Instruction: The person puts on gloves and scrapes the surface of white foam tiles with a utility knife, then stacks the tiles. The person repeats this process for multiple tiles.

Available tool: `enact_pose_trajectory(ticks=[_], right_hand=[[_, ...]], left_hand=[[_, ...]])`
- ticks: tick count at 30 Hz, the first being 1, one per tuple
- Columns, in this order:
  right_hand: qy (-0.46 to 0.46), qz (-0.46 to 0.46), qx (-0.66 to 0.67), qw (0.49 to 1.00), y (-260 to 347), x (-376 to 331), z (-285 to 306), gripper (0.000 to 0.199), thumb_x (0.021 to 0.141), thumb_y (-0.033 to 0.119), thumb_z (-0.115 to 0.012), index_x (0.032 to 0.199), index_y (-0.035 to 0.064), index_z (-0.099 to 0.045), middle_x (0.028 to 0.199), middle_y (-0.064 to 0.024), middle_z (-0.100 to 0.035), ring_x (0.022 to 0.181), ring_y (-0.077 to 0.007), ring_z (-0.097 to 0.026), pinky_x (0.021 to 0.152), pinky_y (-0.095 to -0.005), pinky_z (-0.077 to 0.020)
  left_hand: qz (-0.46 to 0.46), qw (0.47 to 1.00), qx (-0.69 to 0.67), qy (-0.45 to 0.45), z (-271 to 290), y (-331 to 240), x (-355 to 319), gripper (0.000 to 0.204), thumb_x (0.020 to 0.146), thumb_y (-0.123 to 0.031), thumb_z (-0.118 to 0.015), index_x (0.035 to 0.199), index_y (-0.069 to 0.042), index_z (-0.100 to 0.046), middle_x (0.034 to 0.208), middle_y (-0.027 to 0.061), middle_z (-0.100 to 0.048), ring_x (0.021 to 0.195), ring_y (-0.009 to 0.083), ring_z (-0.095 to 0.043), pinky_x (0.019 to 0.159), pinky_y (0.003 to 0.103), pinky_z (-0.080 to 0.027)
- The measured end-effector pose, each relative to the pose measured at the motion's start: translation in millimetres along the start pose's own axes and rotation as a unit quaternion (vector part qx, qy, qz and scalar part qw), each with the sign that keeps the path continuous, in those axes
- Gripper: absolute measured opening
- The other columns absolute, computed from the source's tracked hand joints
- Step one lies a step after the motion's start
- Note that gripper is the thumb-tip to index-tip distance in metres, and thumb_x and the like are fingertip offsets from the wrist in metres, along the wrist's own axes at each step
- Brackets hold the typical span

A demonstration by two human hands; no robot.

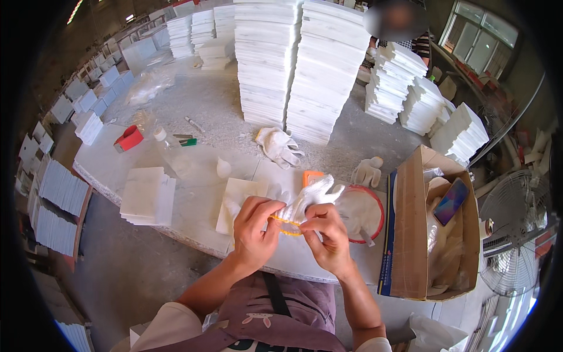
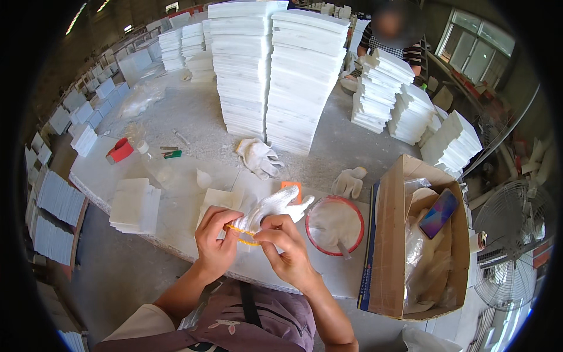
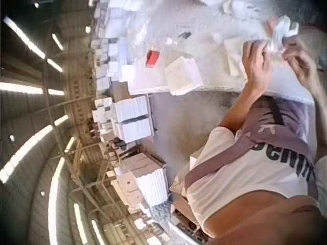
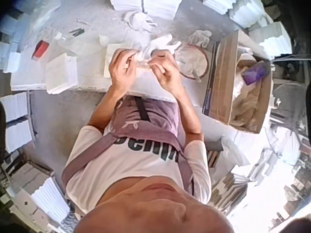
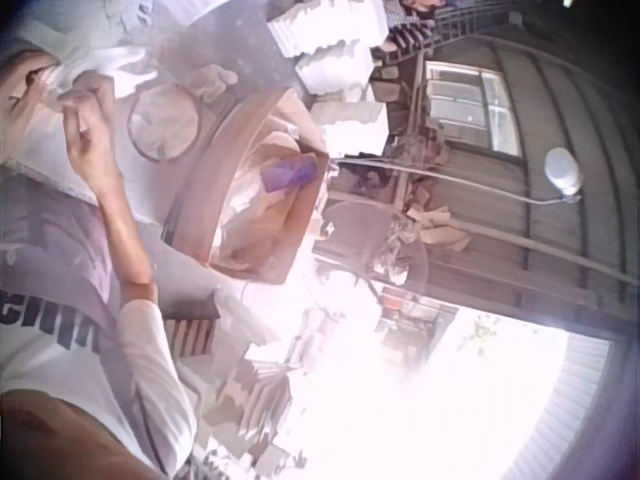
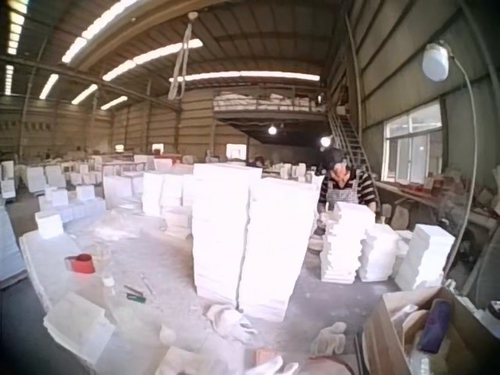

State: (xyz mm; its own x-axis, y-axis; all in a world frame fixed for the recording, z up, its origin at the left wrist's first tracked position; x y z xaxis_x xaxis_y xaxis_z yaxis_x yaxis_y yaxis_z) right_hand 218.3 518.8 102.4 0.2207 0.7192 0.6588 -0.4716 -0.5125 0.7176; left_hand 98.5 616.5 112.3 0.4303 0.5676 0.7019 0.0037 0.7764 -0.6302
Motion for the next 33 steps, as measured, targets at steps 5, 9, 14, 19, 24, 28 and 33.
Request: enact_pose_trajectory(ticks=[5,9,14,19,24,28,33], right_hand=[[-0.052,0.005,-0.199,0.979,3.1,-2.1,-7.6,0.025,0.081,-0.014,-0.067,0.099,0.0029,-0.070,0.108,-0.0145,-0.055,0.094,-0.0295,-0.061,0.074,-0.0380,-0.0549],[0.017,-0.221,-0.130,0.967,-29.7,-8.4,-19.7,0.016,0.092,-0.003,-0.057,0.107,-0.0027,-0.063,0.078,-0.0131,-0.058,0.062,-0.0271,-0.063,0.057,-0.0388,-0.0523],[-0.012,-0.471,0.343,0.813,-65.0,-28.1,-30.0,0.016,0.102,0.005,-0.046,0.104,0.0011,-0.062,0.061,-0.0058,-0.059,0.044,-0.0107,-0.050,0.045,-0.0242,-0.0407],[-0.322,-0.365,0.423,0.765,-95.7,-23.6,-25.6,0.009,0.095,0.000,-0.061,0.096,0.0039,-0.070,0.085,-0.0026,-0.070,0.067,-0.0110,-0.063,0.057,-0.0261,-0.0503],[-0.265,-0.312,0.453,0.792,-101.8,-22.7,-25.4,0.009,0.096,0.004,-0.063,0.103,0.0041,-0.068,0.097,-0.0023,-0.069,0.084,-0.0122,-0.065,0.070,-0.0289,-0.0538],[-0.289,-0.363,0.472,0.750,-84.9,-20.4,-32.0,0.023,0.098,0.008,-0.061,0.120,0.0033,-0.061,0.110,-0.0044,-0.065,0.093,-0.0148,-0.064,0.075,-0.0305,-0.0546],[-0.235,-0.347,0.446,0.791,-97.7,-10.1,-21.7,0.036,0.098,0.002,-0.057,0.134,0.0052,-0.051,0.115,-0.0034,-0.060,0.095,-0.0140,-0.061,0.074,-0.0295,-0.0542]], left_hand=[[-0.130,0.990,0.040,-0.044,-1.7,-21.1,-0.1,0.031,0.074,0.005,-0.071,0.104,-0.002,-0.069,0.090,0.0100,-0.063,0.075,0.0280,-0.060,0.061,0.036,-0.049],[-0.197,0.974,0.105,-0.042,-12.4,-29.1,-9.1,0.040,0.062,0.002,-0.074,0.102,-0.004,-0.072,0.094,0.0050,-0.064,0.080,0.0240,-0.062,0.065,0.035,-0.052],[-0.186,0.979,0.079,-0.038,-16.0,-14.8,-25.7,0.037,0.064,0.004,-0.073,0.101,-0.001,-0.072,0.095,0.0066,-0.065,0.084,0.0263,-0.064,0.069,0.036,-0.054],[-0.201,0.979,-0.006,-0.040,-24.0,-18.9,-31.3,0.028,0.069,0.006,-0.073,0.097,0.002,-0.071,0.095,0.0108,-0.068,0.088,0.0290,-0.067,0.074,0.038,-0.056],[-0.103,0.989,-0.098,-0.039,-24.3,-2.6,-31.6,0.024,0.075,0.009,-0.070,0.098,0.001,-0.068,0.092,0.0132,-0.067,0.086,0.0318,-0.066,0.074,0.039,-0.055],[-0.076,0.989,-0.124,-0.027,-25.8,6.9,-38.0,0.018,0.084,0.004,-0.068,0.101,0.001,-0.064,0.091,0.0140,-0.066,0.081,0.0316,-0.064,0.072,0.038,-0.052],[-0.057,0.987,-0.152,-0.021,-32.2,-2.6,-38.8,0.013,0.090,-0.003,-0.069,0.100,0.000,-0.062,0.087,0.0132,-0.066,0.077,0.0298,-0.062,0.068,0.038,-0.049]])
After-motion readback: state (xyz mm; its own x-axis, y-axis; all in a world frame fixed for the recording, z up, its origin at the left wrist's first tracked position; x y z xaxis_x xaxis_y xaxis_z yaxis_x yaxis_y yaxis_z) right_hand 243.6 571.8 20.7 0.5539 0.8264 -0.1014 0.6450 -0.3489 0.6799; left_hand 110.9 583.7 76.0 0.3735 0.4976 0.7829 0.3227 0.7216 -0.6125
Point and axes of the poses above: each hand's wrist, its own x-axis towards the middle knuckle, its own z-axis out of the back of the hand, y = z × x, the point moved 8 cm from there along x, towards the middle knuckle
